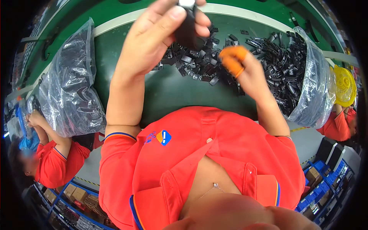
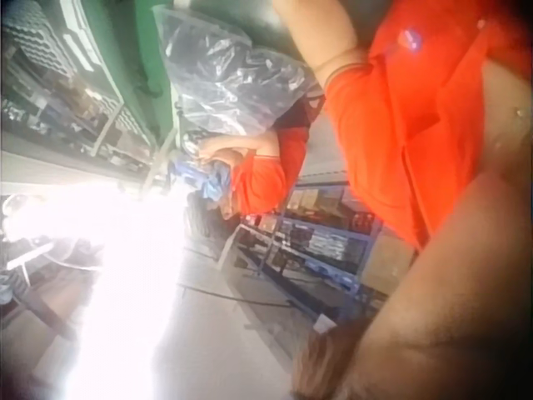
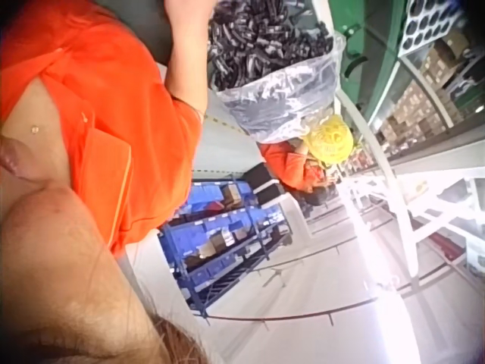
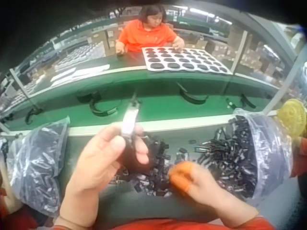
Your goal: The person assembles headphone headbands by taking a headband from the conveyor, snapping plastic pieces onto its ends by hand, and placing the assembled headband back onto the conveyor.
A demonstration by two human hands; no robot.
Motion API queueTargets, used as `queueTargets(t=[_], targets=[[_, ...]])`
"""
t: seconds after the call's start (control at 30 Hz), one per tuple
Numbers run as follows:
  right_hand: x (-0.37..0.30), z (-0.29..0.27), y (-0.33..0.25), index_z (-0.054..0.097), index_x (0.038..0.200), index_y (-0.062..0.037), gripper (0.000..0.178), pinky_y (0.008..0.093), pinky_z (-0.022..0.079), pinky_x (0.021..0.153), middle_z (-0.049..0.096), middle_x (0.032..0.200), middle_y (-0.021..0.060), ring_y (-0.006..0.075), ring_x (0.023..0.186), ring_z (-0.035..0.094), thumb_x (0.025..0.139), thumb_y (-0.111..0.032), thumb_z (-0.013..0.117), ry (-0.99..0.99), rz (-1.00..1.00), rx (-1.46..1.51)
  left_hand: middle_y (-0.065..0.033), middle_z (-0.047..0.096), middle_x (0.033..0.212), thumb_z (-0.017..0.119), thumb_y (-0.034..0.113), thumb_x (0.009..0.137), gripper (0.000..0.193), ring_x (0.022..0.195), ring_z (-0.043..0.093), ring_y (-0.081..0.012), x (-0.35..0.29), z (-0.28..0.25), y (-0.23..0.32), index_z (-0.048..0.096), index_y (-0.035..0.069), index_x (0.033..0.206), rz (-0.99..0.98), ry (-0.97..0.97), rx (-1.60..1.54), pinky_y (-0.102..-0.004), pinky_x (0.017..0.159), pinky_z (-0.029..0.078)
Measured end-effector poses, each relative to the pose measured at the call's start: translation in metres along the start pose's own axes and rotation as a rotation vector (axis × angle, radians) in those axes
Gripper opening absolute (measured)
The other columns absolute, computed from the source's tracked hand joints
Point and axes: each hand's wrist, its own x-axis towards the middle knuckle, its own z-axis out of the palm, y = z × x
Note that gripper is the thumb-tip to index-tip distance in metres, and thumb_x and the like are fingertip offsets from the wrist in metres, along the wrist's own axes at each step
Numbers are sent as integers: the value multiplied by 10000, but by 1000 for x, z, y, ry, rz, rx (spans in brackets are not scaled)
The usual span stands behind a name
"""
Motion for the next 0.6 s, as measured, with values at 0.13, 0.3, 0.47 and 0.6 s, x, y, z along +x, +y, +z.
queueTargets(t=[0.13,0.3,0.47,0.6], targets=[[-12,4,16,616,916,-68,192,333,412,764,537,909,55,252,880,510,725,-64,640,-358,-343,-385,-130,588,937,461,161,915,326,834,594,-197,31,-26,-36,447,-38,1172,550,-510,-360,-294,779,473],[-20,5,26,598,848,-68,159,329,385,737,541,920,50,240,855,515,698,-46,645,-316,-354,-542,-134,587,948,450,167,919,337,845,598,-206,23,-17,-29,437,-49,1177,582,-569,-299,-293,786,477],[-19,-2,11,585,925,-50,169,296,415,714,541,915,52,192,780,530,761,-20,613,-345,-27,-279,-123,585,951,414,197,924,378,854,593,-178,-3,6,-6,419,-63,1199,76,40,-23,-305,796,476],[-15,-1,-6,503,1137,-32,307,238,426,702,538,896,40,118,762,510,835,-1,549,-40,180,546,-115,598,963,477,178,907,341,893,601,-180,-7,19,-9,450,-32,1174,97,51,67,-295,827,469]])
